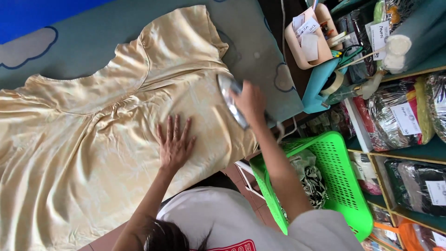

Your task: The person irons a yellow garment thoroughly on an ironing board and then folds it into a neat rectangle using a clipboard as a folding template.

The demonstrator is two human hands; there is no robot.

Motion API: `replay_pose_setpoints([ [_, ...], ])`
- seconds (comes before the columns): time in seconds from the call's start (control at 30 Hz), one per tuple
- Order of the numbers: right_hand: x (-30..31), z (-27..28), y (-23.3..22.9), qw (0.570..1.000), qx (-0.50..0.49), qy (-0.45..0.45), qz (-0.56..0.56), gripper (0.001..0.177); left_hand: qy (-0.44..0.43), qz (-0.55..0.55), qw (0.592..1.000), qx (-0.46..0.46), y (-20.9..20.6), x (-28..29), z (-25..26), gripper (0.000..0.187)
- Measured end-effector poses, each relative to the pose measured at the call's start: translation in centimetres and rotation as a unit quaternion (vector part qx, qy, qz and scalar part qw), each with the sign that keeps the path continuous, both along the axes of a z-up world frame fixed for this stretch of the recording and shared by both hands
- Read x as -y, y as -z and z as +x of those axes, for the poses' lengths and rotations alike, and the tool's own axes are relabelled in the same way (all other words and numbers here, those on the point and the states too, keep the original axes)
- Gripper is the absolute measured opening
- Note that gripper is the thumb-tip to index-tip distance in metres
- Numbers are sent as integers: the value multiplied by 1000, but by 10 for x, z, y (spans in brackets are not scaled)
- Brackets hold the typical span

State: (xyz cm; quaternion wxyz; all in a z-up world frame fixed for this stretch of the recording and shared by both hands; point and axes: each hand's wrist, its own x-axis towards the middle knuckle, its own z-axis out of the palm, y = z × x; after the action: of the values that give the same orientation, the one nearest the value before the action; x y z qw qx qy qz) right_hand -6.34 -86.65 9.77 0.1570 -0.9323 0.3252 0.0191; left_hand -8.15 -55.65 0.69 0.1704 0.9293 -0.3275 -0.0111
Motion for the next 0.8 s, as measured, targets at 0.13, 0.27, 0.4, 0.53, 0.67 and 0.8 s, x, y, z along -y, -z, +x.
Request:
replay_pose_setpoints([
  [0.13,-53,-71,-19,999,-37,-9,21,57,4,0,1000,-4,1,1,0,66],
  [0.27,-49,-92,-36,998,-56,13,36,56,1,3,1000,-18,5,-2,0,67],
  [0.4,-3,-65,-68,992,90,73,59,61,4,-153,988,34,29,-17,7,46],
  [0.53,68,-8,-42,915,402,-13,-2,47,-32,-336,939,-61,34,-42,17,34],
  [0.67,106,37,5,822,559,25,109,32,-154,-379,903,-130,-7,-69,18,36],
  [0.8,102,40,65,751,636,102,147,28,-235,-371,893,-101,-7,-98,18,34],
])
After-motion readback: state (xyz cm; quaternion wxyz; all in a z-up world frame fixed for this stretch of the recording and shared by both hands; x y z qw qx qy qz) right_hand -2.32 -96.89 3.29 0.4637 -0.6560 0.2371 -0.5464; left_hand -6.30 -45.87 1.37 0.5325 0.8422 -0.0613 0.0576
